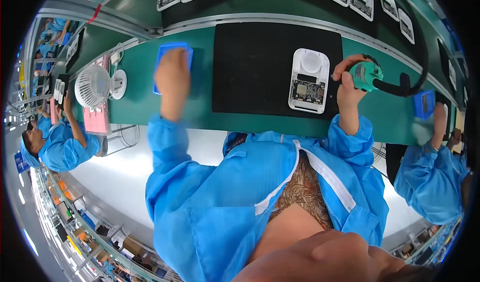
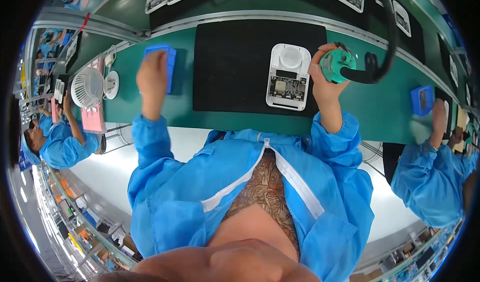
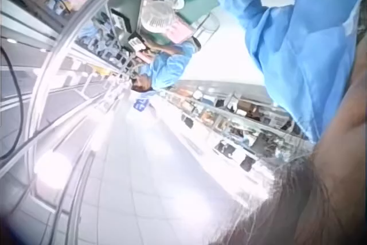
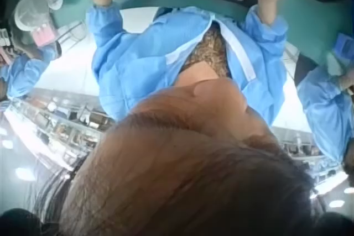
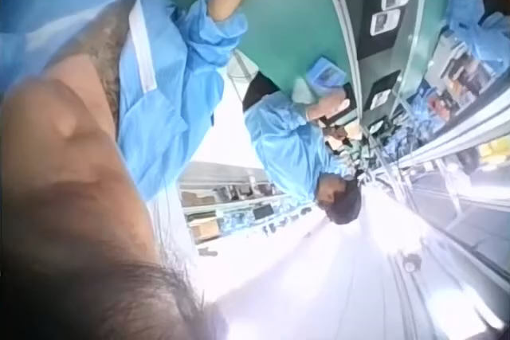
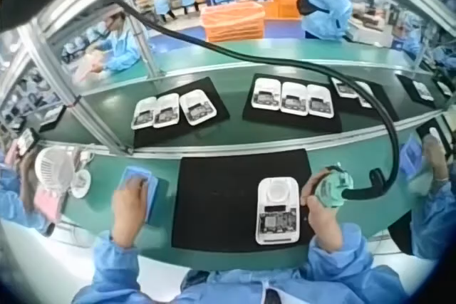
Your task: The person assembles electronic components onto a circuit board by securing them with screws using an electric screwdriver.
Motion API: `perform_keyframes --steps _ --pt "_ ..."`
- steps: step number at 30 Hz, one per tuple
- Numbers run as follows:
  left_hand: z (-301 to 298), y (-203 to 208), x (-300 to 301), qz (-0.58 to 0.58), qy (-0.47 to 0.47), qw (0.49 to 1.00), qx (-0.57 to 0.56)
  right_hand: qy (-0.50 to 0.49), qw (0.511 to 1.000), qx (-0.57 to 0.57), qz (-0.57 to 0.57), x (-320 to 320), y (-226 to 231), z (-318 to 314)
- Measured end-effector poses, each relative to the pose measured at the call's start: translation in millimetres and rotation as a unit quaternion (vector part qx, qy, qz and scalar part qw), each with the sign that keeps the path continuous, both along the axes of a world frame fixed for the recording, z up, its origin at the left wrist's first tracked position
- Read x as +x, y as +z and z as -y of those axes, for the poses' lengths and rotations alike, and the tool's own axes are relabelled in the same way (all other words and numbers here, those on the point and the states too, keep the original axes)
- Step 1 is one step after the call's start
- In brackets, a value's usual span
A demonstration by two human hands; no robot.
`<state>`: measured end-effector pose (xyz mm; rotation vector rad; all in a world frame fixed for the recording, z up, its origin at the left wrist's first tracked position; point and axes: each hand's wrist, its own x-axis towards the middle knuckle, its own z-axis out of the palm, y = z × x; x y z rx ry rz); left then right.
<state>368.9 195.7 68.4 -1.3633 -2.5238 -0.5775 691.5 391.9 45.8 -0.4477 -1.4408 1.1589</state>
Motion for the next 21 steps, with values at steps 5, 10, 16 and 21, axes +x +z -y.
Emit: perform_keyframes --steps 5,10,16,21 --pt "22 -37 -77 0.121 -0.065 0.99 -0.024 0.043 0.998 -0.042 0.008 -21 25 7" --pt "5 -22 -73 0.199 -0.048 0.975 -0.091 0.05 0.995 -0.08 0.007 -21 22 5" --pt "-69 -21 -122 -0.063 -0.053 0.996 0.024 0.049 0.996 -0.076 -0.021 -15 24 -1" --pt "-123 -39 -186 -0.083 -0.061 0.973 -0.209 0.042 0.994 -0.097 -0.029 -9 13 -5"
